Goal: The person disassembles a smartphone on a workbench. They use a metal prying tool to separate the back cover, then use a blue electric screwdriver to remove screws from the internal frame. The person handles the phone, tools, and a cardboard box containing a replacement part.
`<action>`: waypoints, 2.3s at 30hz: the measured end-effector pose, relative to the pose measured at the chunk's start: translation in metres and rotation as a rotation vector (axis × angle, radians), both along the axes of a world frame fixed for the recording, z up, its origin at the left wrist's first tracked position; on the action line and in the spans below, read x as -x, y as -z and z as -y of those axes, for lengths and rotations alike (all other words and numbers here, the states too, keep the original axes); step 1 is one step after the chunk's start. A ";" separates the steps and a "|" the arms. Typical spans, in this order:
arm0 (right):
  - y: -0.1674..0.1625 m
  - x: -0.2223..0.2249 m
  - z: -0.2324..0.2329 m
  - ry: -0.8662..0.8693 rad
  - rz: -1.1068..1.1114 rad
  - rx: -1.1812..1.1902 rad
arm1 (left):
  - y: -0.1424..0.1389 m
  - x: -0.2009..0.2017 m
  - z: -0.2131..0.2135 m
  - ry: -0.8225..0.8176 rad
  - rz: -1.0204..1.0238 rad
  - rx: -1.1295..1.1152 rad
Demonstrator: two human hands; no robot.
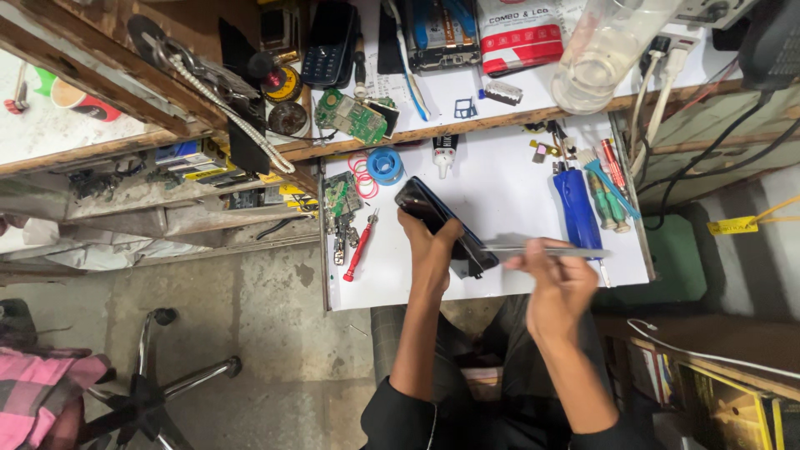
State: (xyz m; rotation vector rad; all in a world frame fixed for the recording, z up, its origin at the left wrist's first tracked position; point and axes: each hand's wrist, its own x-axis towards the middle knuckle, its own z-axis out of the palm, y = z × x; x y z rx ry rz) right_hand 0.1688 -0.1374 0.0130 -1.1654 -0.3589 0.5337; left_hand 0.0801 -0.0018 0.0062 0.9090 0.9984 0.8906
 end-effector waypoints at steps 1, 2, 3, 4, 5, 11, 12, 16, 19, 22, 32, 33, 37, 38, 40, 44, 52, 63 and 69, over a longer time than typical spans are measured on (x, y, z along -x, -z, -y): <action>-0.003 -0.004 0.001 0.047 0.006 -0.046 | -0.002 0.002 0.001 0.006 -0.088 -0.107; -0.006 -0.009 0.001 0.094 0.018 -0.089 | -0.003 0.002 0.003 0.012 -0.170 -0.210; -0.008 -0.013 -0.001 0.055 0.026 -0.098 | -0.006 0.002 0.006 0.021 -0.252 -0.311; -0.010 -0.018 -0.006 0.022 0.029 -0.104 | -0.008 0.002 0.008 0.029 -0.277 -0.335; -0.011 -0.020 -0.011 -0.009 0.031 -0.113 | -0.011 0.002 0.009 0.038 -0.301 -0.363; -0.014 -0.014 -0.036 -0.087 0.068 -0.012 | -0.030 -0.003 0.013 0.068 -0.421 -0.409; -0.014 -0.013 -0.037 -0.091 0.075 -0.017 | -0.032 -0.004 0.014 0.062 -0.440 -0.435; -0.011 -0.014 -0.039 -0.103 0.098 -0.030 | -0.035 -0.004 0.013 0.079 -0.447 -0.380; -0.009 -0.016 -0.040 -0.096 0.104 -0.016 | -0.032 -0.006 0.014 0.078 -0.458 -0.404; -0.007 -0.019 -0.041 -0.116 0.046 -0.037 | -0.029 -0.007 0.014 0.077 -0.495 -0.412; 0.003 -0.032 -0.045 -0.148 -0.148 -0.068 | -0.028 -0.005 0.012 0.188 -0.557 -0.348; 0.004 -0.032 -0.045 -0.146 -0.149 -0.069 | -0.028 -0.005 0.012 0.189 -0.563 -0.355; 0.009 -0.032 -0.046 -0.142 -0.173 -0.071 | -0.025 -0.005 0.011 0.200 -0.597 -0.377; 0.009 -0.032 -0.046 -0.140 -0.184 -0.072 | -0.024 -0.004 0.011 0.202 -0.605 -0.393; 0.010 -0.031 -0.046 -0.135 -0.202 -0.067 | -0.022 -0.004 0.011 0.205 -0.604 -0.401; 0.010 -0.028 -0.046 -0.137 -0.213 -0.085 | -0.020 -0.001 0.008 0.208 -0.561 -0.377; 0.006 -0.026 -0.046 -0.137 -0.249 -0.083 | -0.022 0.006 0.006 0.236 -0.447 -0.363; -0.005 -0.012 -0.036 -0.070 0.102 -0.047 | -0.029 0.003 0.009 0.233 -0.469 -0.343; -0.001 -0.019 -0.033 -0.073 0.126 -0.082 | -0.030 0.005 0.007 0.259 -0.462 -0.397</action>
